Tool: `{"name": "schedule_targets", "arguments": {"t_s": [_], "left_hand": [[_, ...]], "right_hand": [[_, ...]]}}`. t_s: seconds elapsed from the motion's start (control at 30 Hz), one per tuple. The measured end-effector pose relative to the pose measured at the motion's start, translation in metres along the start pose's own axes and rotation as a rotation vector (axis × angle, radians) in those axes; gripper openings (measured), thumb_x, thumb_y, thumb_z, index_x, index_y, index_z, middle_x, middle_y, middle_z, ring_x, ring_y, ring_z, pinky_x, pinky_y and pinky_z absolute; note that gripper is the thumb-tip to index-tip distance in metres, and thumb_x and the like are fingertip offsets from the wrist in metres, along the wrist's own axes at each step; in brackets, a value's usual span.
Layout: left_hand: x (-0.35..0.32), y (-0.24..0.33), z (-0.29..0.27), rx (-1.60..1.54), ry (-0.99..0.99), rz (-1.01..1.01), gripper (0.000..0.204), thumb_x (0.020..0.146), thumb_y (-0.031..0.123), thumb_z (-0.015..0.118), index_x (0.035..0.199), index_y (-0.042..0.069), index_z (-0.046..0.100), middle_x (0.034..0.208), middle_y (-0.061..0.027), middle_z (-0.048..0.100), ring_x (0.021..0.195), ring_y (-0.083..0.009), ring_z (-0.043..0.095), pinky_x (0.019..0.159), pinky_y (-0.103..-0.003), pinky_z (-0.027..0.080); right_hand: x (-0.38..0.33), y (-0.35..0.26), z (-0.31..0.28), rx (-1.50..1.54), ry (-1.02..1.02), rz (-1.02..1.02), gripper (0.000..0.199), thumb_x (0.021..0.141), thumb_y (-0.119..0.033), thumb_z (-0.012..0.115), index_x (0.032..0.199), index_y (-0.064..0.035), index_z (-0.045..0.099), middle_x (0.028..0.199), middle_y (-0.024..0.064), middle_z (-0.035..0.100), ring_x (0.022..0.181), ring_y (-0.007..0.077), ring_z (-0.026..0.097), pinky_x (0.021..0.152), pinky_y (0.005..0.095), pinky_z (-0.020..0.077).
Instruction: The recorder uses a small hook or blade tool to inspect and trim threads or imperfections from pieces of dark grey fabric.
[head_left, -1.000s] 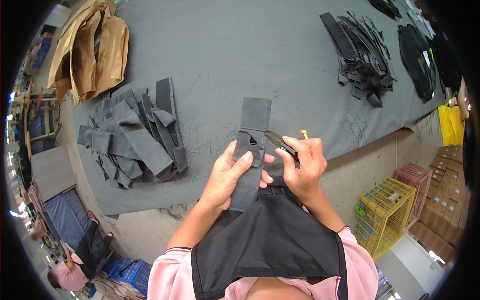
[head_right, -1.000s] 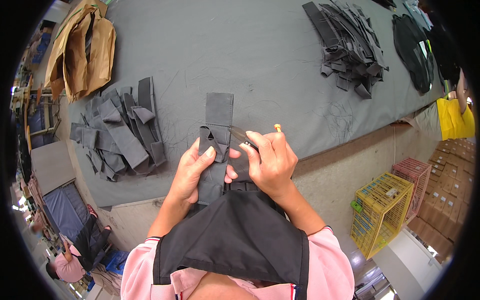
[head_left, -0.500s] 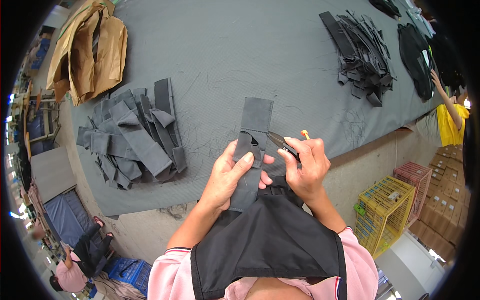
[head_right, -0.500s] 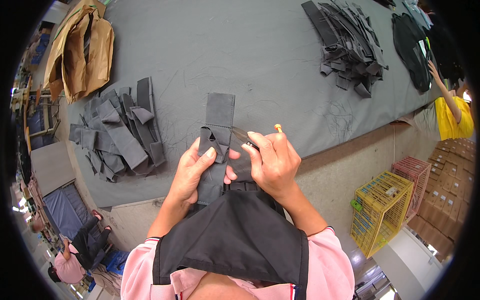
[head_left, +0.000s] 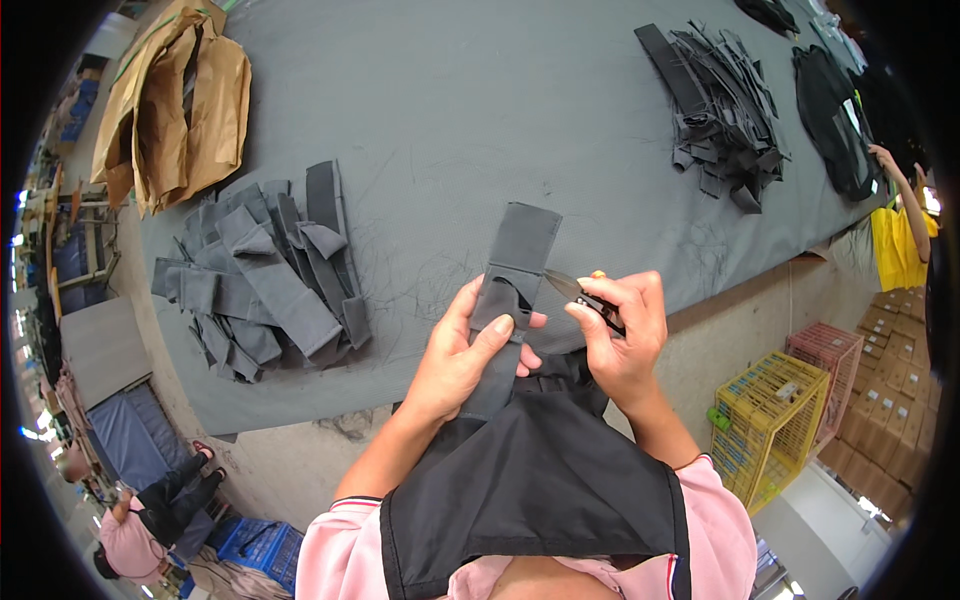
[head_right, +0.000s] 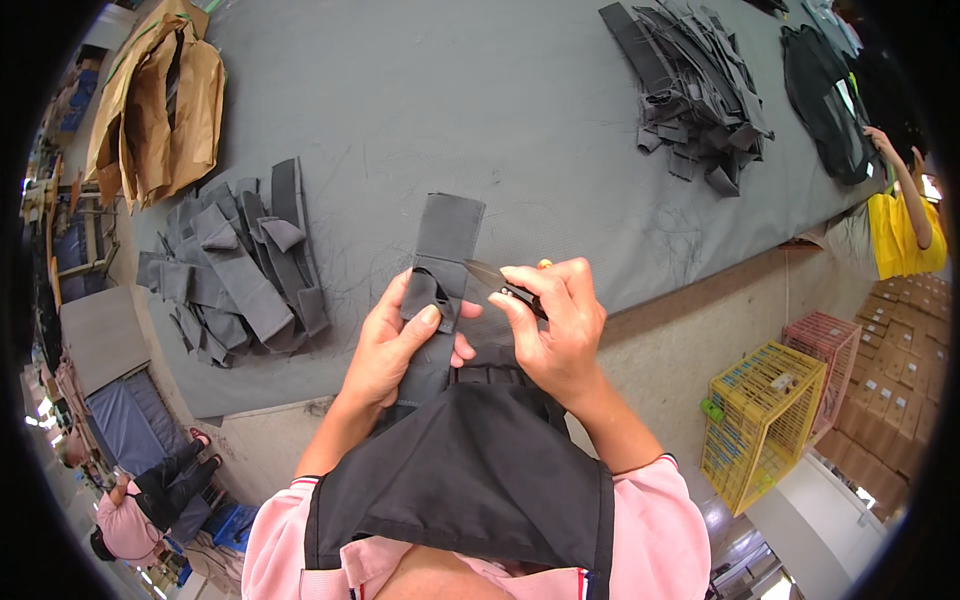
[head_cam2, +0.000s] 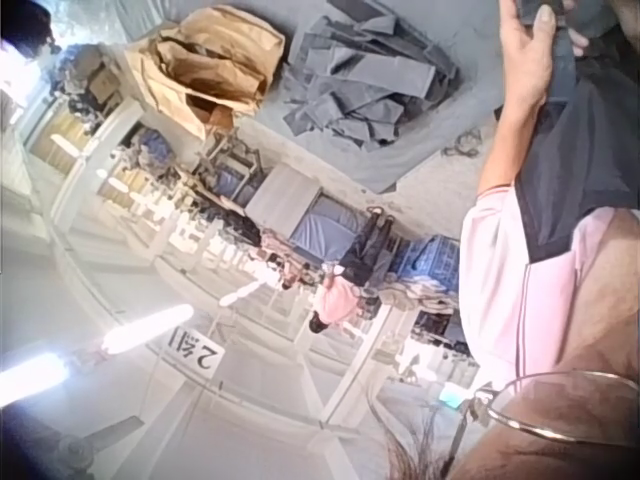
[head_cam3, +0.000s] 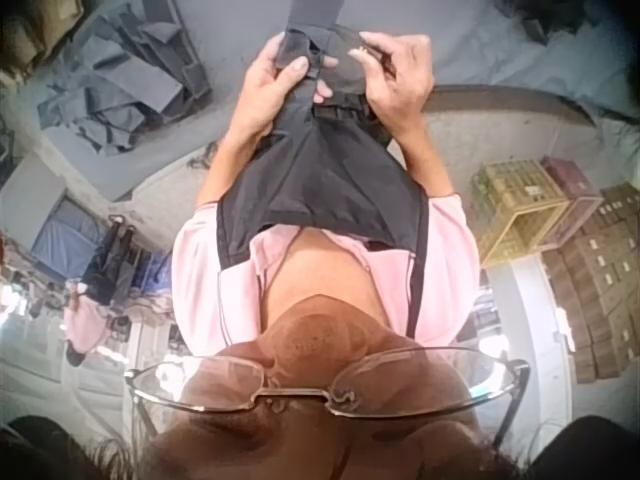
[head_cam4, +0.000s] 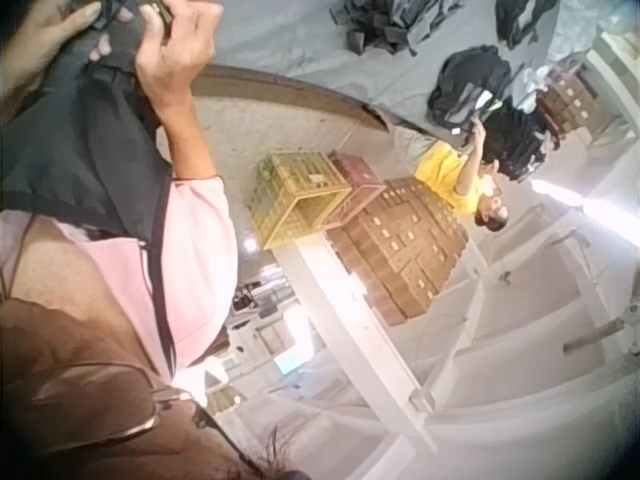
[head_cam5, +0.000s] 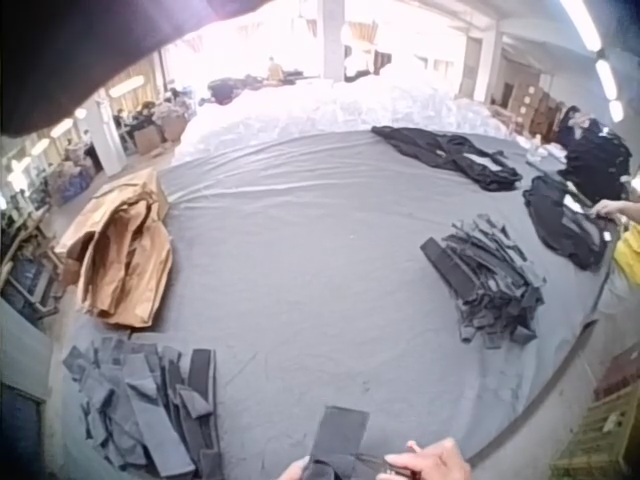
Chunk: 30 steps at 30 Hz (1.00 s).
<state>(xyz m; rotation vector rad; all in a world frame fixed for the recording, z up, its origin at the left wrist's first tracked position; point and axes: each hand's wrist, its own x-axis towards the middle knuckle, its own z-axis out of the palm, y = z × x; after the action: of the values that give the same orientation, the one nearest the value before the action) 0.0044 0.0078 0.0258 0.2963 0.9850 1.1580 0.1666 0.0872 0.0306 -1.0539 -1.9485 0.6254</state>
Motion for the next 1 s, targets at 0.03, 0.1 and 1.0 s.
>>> {"name": "schedule_targets", "arguments": {"t_s": [0.03, 0.1, 1.0], "left_hand": [[0.0, -0.002, 0.001, 0.029, 0.005, 0.028, 0.049, 0.095, 0.016, 0.052, 0.136, 0.003, 0.03, 0.109, -0.0177, 0.06, 0.076, -0.0191, 0.064, 0.066, -0.029, 0.055], [-0.001, -0.004, 0.004, 0.06, 0.011, 0.057, 0.046, 0.094, 0.015, 0.053, 0.134, 0.003, 0.032, 0.109, -0.0185, 0.06, 0.075, -0.0198, 0.064, 0.065, -0.029, 0.055], [-0.002, -0.005, 0.006, 0.316, 0.075, 0.13, 0.053, 0.093, 0.018, 0.057, 0.135, -0.002, 0.031, 0.095, -0.0104, 0.063, 0.072, -0.0129, 0.063, 0.065, -0.027, 0.052]], "right_hand": [[0.001, -0.001, 0.002, -0.001, -0.048, 0.052, 0.025, 0.067, -0.001, 0.075, 0.089, -0.0062, 0.064, 0.075, 0.0065, 0.051, 0.057, 0.0188, 0.053, 0.059, 0.0299, 0.0496], [-0.001, 0.0, 0.011, 0.003, -0.047, 0.025, 0.025, 0.068, -0.001, 0.074, 0.09, -0.006, 0.064, 0.075, 0.0061, 0.052, 0.057, 0.0186, 0.053, 0.058, 0.0298, 0.0492], [-0.003, 0.005, 0.028, -0.109, -0.038, -0.167, 0.026, 0.068, 0.003, 0.069, 0.092, -0.0035, 0.063, 0.074, 0.0064, 0.05, 0.059, 0.0181, 0.056, 0.05, 0.0281, 0.0463]]}}
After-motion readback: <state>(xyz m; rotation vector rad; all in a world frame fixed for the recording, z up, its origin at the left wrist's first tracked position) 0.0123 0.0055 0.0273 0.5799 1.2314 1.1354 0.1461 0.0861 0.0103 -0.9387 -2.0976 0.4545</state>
